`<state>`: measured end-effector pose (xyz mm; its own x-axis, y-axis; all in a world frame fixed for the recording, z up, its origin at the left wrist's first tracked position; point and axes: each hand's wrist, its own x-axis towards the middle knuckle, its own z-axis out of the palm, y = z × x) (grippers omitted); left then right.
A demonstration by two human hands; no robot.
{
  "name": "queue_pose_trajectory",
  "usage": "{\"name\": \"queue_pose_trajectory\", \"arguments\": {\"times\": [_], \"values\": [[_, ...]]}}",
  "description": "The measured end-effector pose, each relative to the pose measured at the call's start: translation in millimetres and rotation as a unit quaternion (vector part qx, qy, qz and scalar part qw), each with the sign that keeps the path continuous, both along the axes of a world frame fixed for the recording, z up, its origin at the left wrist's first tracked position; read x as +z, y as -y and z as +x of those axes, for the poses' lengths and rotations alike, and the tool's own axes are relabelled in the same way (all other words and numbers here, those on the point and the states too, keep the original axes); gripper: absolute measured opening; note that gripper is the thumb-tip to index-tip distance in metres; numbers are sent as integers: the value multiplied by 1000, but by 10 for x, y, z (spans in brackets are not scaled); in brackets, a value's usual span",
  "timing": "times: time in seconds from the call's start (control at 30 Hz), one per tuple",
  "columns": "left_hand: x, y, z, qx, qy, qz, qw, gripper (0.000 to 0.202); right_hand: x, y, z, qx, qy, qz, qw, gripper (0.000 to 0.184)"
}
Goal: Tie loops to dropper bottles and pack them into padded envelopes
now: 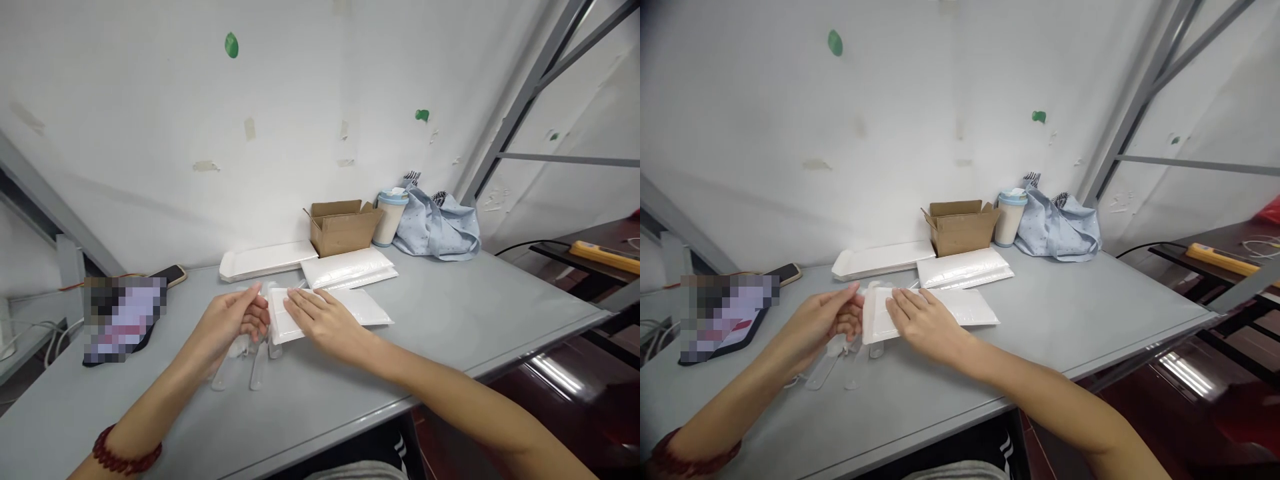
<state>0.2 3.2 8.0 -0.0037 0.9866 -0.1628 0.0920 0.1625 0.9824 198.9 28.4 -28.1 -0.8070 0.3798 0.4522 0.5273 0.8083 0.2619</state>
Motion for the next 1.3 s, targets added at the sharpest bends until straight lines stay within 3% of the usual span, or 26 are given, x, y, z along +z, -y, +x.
{"name": "queue_pose_trajectory", "arguments": {"times": [0.07, 0.13, 0.27, 0.4, 0.53, 0.67, 0.77, 0.83, 0.93, 1.0, 1.13, 1.3], "values": [[12, 19, 24, -11, -68, 70, 995, 31, -13, -19, 3, 4, -15, 3, 1000, 32], [13, 50, 46, -61, -175, 144, 972, 30, -31, -39, 10, 6, -37, -10, 999, 30], [-37, 99, 64, -130, -341, 295, 883, 25, -26, -74, 49, 1, -55, -36, 998, 28], [-179, 59, 56, -137, -422, 417, 794, 35, 54, -71, 86, -3, -23, -62, 998, 26], [-359, 5, 61, -132, -460, 448, 755, 41, 178, -34, 102, -29, 18, -140, 990, 19], [-383, 15, 86, -115, -446, 414, 785, 35, 294, -65, 139, -71, 12, -158, 985, 19], [-259, 5, 131, -69, -409, 360, 835, 25, 379, -149, 223, -91, -4, -149, 985, 28], [-137, -36, 182, -38, -367, 298, 880, 30, 435, -219, 309, -103, -37, -135, 985, 32], [47, -158, 291, -25, -233, 176, 956, 28, 492, -329, 453, -132, -114, -97, 980, 40], [137, -283, 375, -26, -120, 106, 987, 20, 493, -407, 533, -154, -155, -62, 974, 47], [175, -616, 531, -57, -33, 55, 996, 15, 420, -570, 636, -200, -184, -18, 962, 47], [-18, -1016, 668, -97, 1, 5, 995, 12, 356, -700, 685, -212, -139, -69, 965, 28]]}}
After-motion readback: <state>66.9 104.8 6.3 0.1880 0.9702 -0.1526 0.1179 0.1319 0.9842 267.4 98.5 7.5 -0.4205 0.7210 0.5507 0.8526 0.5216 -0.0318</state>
